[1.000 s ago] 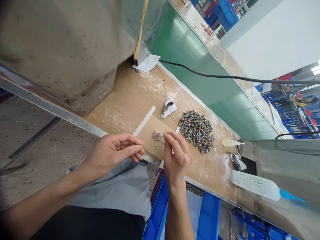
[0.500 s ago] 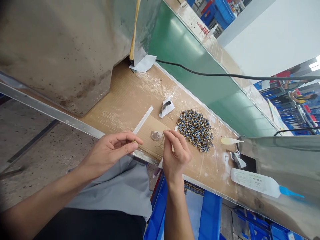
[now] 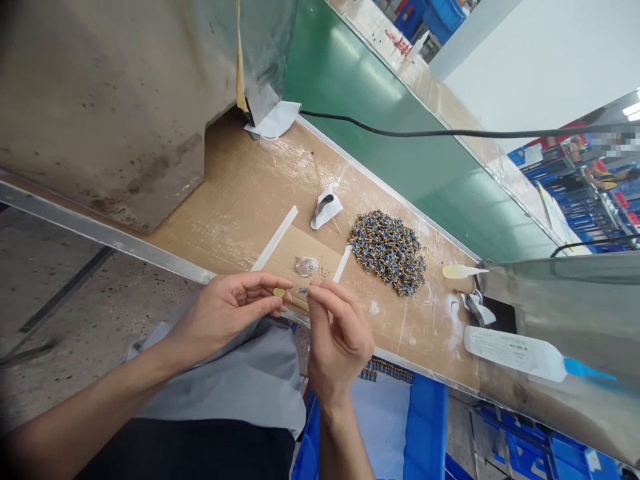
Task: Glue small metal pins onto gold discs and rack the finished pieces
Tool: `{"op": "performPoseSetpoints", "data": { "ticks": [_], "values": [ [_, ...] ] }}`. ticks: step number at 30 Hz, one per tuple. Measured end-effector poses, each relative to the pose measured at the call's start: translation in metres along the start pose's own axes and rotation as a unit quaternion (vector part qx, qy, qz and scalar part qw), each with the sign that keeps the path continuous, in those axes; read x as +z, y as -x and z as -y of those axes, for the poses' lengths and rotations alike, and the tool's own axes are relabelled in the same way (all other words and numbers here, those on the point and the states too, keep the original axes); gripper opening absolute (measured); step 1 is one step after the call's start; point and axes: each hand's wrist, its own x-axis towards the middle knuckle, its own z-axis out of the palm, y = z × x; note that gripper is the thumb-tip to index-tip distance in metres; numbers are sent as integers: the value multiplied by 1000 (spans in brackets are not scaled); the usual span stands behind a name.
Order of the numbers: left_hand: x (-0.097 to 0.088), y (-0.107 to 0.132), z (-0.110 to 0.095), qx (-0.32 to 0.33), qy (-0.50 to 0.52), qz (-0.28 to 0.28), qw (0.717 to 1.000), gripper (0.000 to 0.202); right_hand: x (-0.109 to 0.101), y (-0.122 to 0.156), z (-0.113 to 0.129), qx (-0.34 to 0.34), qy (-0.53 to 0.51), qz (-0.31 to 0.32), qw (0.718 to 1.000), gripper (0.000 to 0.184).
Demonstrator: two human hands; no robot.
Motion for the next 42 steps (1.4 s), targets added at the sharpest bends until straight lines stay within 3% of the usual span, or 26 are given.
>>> {"op": "performPoseSetpoints", "data": {
  "ticks": [7, 19, 24, 29, 42],
  "values": [
    [0, 3, 1, -1, -12, 13, 1000, 25, 11, 14, -2, 7, -40, 29, 999, 21],
    [0, 2, -14, 23, -51, -14, 998, 19, 8, 9, 2, 70, -132, -86, 985, 13],
    [-1, -1, -11, 24, -23, -4, 999, 21, 9, 9, -7, 130, -209, -71, 967, 10],
    [-1, -3, -12, 23, -58, 2, 998, 27, 9, 13, -15, 182, -231, -70, 953, 9],
    [8, -2, -15, -2, -34, -19, 999, 19, 8, 15, -21, 176, -225, -60, 956, 9]
  ]
}}
